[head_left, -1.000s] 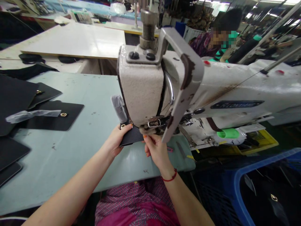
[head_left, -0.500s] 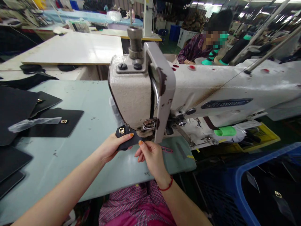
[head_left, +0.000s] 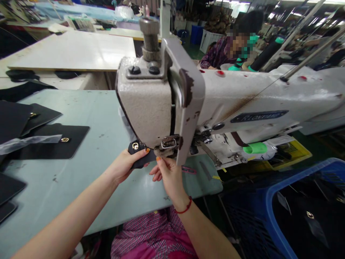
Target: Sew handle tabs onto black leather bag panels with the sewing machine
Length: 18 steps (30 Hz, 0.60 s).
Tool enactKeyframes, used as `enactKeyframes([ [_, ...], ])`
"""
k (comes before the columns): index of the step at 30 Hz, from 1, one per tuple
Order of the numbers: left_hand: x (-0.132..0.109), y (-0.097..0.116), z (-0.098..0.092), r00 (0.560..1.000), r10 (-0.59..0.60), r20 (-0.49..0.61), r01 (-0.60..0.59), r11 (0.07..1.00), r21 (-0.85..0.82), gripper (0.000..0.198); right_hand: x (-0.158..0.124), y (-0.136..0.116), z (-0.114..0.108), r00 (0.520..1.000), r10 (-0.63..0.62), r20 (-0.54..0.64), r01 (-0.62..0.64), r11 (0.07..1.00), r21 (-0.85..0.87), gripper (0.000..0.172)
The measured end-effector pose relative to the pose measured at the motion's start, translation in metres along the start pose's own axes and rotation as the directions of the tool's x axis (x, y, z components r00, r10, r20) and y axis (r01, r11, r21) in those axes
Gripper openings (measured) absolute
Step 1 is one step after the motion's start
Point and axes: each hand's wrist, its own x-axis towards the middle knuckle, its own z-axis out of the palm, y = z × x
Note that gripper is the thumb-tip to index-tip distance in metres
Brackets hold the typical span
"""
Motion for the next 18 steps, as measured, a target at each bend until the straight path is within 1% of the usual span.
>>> enactKeyframes([
  [2,0.003,0.0,-0.002,1.0,0.008,0.015,-0.008,1.0,0.01,0.028,0.001,0.0,0.004,1.0,0.01,-0.013,-0.009,1.0,0.01,0.046],
  [5,0.005,0.003,-0.003,1.0,0.011,0.009,-0.011,1.0,0.008,0.031,0.001,-0.001,0.011,0.999,0.029,-0.037,-0.029,0.999,0.023,0.045],
  [10,0.001,0.006,0.0,1.0,0.008,-0.005,-0.008,1.0,-0.021,0.029,0.002,0.0,0.02,0.996,0.048,-0.07,-0.046,0.998,0.035,0.043],
  [14,-0.001,0.005,0.0,0.999,0.014,-0.046,-0.015,0.999,-0.039,0.031,0.003,0.0,0.022,0.995,0.062,-0.08,-0.059,0.998,0.035,0.042],
  [18,-0.001,0.004,0.0,0.999,0.03,-0.043,-0.031,0.999,-0.028,0.031,0.003,-0.003,0.023,0.995,0.068,-0.071,-0.066,0.997,0.034,0.041],
])
